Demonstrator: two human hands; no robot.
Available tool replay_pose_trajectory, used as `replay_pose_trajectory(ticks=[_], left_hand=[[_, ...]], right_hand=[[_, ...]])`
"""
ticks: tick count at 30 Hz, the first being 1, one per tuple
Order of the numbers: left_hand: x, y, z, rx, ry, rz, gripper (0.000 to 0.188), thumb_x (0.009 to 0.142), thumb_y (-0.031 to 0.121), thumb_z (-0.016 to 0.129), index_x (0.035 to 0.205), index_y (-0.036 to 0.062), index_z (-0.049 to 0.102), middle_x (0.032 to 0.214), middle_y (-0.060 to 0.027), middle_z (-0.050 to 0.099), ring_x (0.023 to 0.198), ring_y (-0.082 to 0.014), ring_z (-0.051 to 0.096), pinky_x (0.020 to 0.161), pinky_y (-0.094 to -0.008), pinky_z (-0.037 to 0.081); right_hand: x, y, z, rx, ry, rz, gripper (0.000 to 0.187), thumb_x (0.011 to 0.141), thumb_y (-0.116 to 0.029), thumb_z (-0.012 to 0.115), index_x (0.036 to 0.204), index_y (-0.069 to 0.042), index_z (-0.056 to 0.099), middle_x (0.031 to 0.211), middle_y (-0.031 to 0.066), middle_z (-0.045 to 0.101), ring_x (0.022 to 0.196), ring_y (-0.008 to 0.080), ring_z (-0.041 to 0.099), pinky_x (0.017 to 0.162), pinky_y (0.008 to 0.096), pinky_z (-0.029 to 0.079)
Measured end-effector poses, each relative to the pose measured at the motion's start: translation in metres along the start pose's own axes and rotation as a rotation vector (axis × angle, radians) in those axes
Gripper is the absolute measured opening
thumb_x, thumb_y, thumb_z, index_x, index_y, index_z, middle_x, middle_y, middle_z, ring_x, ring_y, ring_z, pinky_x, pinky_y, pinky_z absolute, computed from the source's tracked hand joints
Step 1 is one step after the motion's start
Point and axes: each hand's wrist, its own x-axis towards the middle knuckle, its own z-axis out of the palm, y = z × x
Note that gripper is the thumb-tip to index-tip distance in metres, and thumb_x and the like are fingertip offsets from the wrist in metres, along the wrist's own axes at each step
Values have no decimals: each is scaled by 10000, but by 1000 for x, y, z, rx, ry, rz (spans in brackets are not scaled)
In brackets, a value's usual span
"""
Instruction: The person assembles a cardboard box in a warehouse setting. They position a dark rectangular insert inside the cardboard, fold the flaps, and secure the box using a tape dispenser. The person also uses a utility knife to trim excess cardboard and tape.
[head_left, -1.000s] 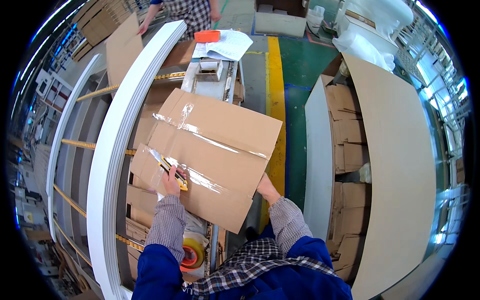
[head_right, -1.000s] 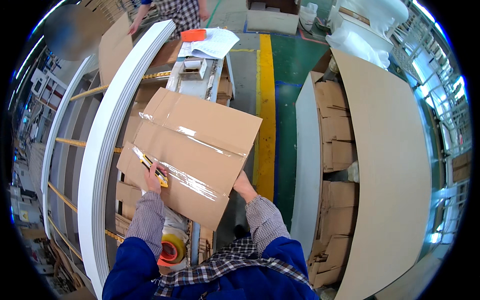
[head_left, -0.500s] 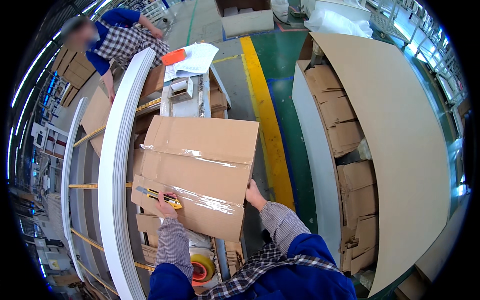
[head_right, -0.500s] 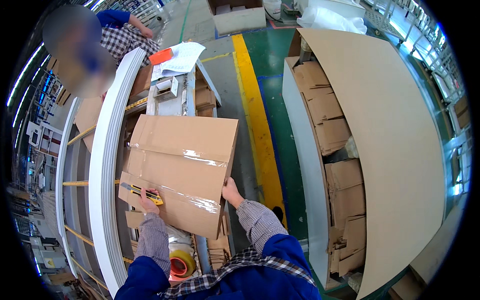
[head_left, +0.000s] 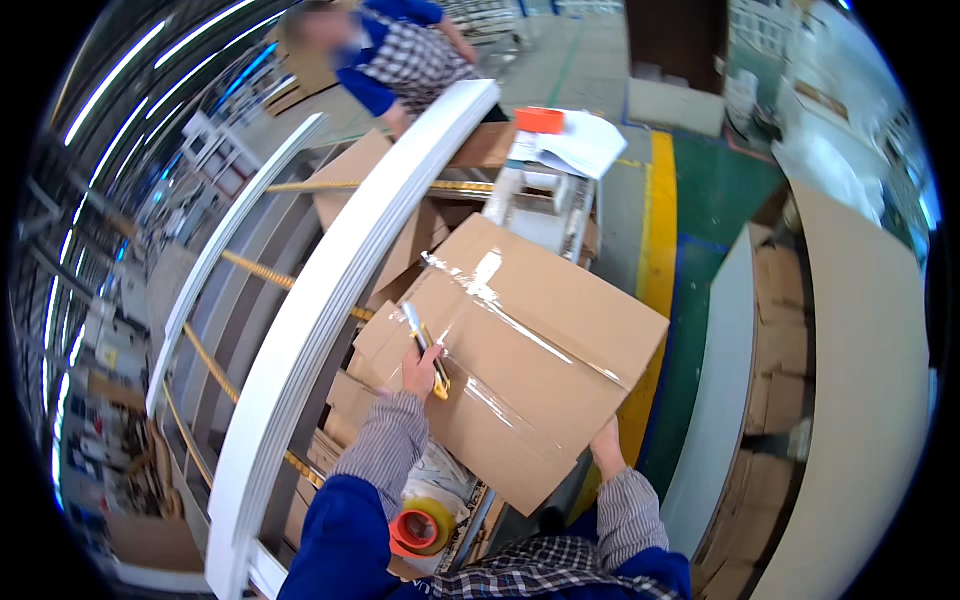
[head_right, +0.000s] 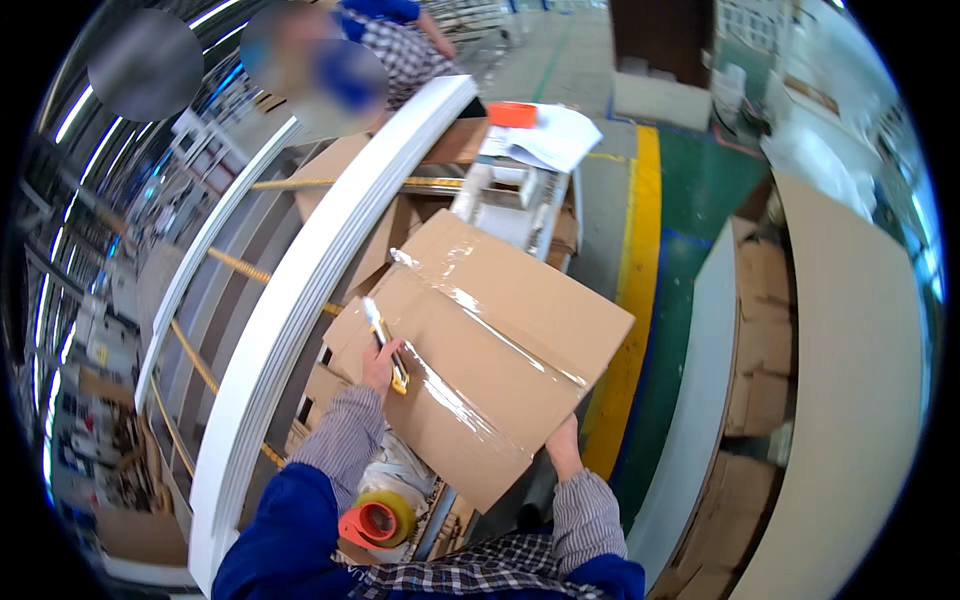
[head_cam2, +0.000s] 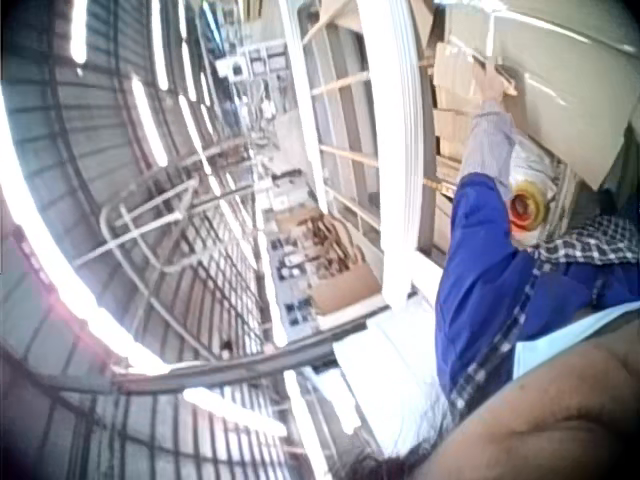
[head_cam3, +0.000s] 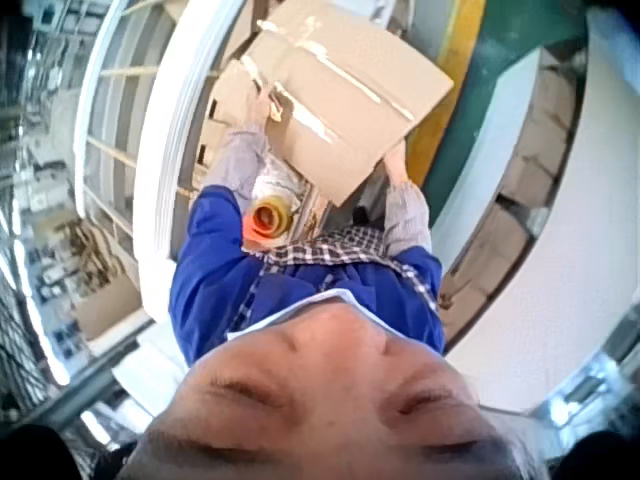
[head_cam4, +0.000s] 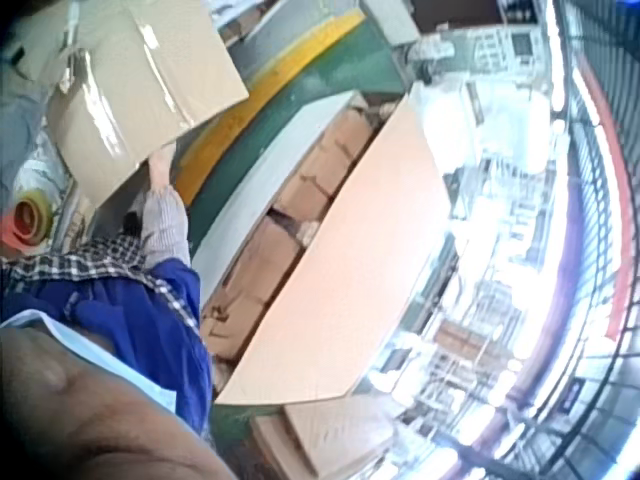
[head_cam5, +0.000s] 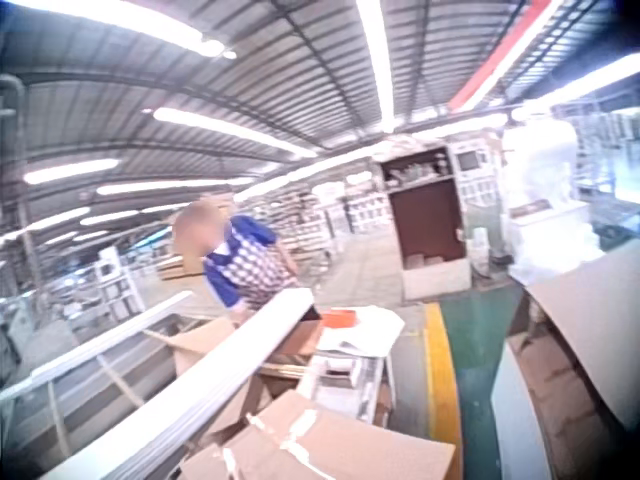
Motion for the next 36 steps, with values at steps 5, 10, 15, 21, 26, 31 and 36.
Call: replay_pose_trajectory(ticks=[5, 10, 15, 21, 26, 31, 36], left_hand=[[73, -21, -63, 567, 233, -26, 405, 703, 308, 595, 941, -19, 566, 895, -159, 594, 864, -269, 570, 746, -344, 435], [107, 18, -86, 695, -14, -451, 477, 667, 400, 605, 916, -6, 627, 911, -154, 623, 831, -266, 601, 730, -335, 463], [137, 2, -119, 703, -196, -517, 630, 573, 456, 745, 846, -93, 601, 838, -171, 613, 790, -232, 600, 702, -332, 450], [130, -26, -130, 653, -187, -479, 647, 566, 448, 764, 897, -79, 585, 889, -181, 596, 817, -251, 585, 748, -339, 442], [129, 7, -114, 632, -242, -469, 526, 631, 426, 723, 895, -12, 603, 895, -132, 613, 850, -217, 579, 760, -322, 431], [129, -8, -116, 617, -106, -440, 580, 548, 406, 789, 801, -68, 571, 810, -142, 590, 709, -199, 575, 641, -312, 455], [122, -2, -108, 527, -129, -432, 467, 564, 328, 797, 783, -32, 597, 740, -108, 606, 666, -182, 580, 641, -302, 458]], right_hand=[[-9, -12, 7, 32, -55, 208, 334, 798, -86, 571, 1096, 45, 499, 1008, 94, 591, 891, 200, 565, 764, 288, 451], [-8, -25, 1, 148, -87, 99, 424, 780, -101, 614, 1157, 16, 459, 1081, 83, 553, 963, 180, 533, 808, 297, 443], [-2, -9, -1, 254, -137, 101, 514, 774, -109, 644, 1210, 9, 400, 1113, 87, 523, 972, 195, 527, 799, 319, 462], [-8, 9, -7, 310, -168, 179, 510, 763, -106, 655, 1196, 5, 409, 1097, 93, 525, 939, 207, 544, 764, 330, 484], [-10, 24, -15, 314, -108, 170, 490, 775, -123, 644, 1186, 8, 411, 1098, 104, 526, 925, 215, 553, 770, 347, 483], [-17, 34, -21, 299, -95, 253, 440, 826, -148, 578, 1197, 6, 399, 1100, 109, 526, 933, 227, 550, 760, 360, 485], [-16, 22, -29, 322, -124, 256, 390, 845, -136, 544, 1183, 12, 416, 1106, 103, 523, 950, 222, 537, 768, 343, 474]])
